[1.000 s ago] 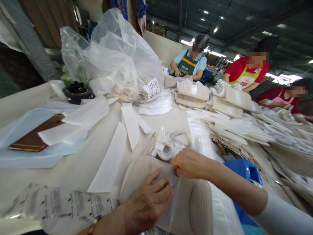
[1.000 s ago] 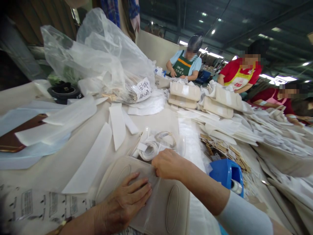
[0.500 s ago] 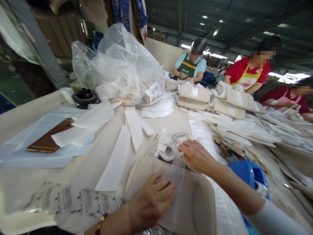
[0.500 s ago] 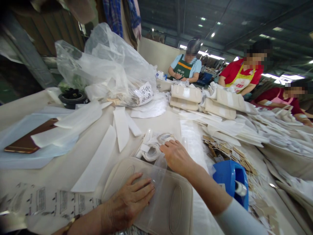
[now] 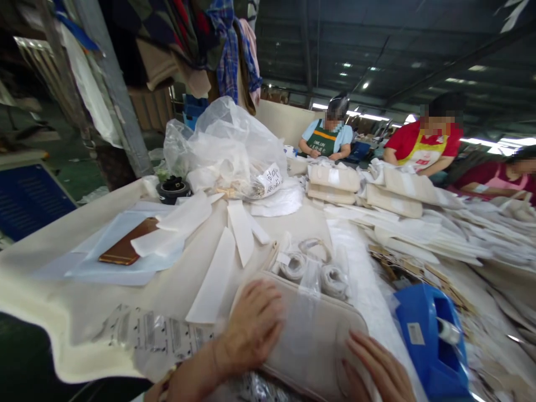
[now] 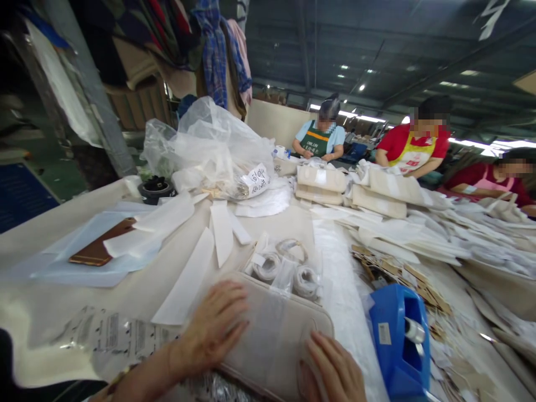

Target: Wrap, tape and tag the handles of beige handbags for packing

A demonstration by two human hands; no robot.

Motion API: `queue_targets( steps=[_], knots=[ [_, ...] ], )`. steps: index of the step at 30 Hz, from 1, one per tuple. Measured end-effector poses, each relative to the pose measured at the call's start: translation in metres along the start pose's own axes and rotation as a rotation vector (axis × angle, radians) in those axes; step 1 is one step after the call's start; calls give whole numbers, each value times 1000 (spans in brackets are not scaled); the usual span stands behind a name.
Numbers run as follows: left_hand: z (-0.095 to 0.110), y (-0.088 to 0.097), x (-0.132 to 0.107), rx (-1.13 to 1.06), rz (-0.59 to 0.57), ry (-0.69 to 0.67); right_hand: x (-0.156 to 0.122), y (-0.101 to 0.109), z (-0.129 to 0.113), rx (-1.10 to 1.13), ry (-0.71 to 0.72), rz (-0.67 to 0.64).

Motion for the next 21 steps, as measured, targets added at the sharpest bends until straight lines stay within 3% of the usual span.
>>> queue_targets(
  steps=[2,4,6,8,12,15,18,21],
  knots=[
    [-29,15,-6,32,130,276,-16,3,26,-7,-375,59],
    [-57,16,-18,-119,107,595,-34,-10,38,63,-645,66],
    [-72,8,-28,-357,15,841,-45,-28,37,165,-735,63],
    [-72,4,-31,-513,-11,989,-47,-39,31,240,-741,88],
    [-48,12,-24,-524,32,1080,-46,-37,34,341,-979,27],
    [-24,15,-21,-742,-22,1040,-41,-25,43,385,-1062,-41],
    [-12,16,-23,-967,-29,1030,-42,-20,51,332,-1045,-71],
    [-11,22,-16,-898,-25,967,-45,-20,49,223,-844,4]
  ],
)
Point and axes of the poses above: each hand's wrist, its own x-axis towards the middle knuckle, its own y-axis out of the back of the hand, z = x × y, the point moved 5 cm from there along x, towards the middle knuckle, and after that the axes turned 2 degrees about z, right-handed, at the moved point
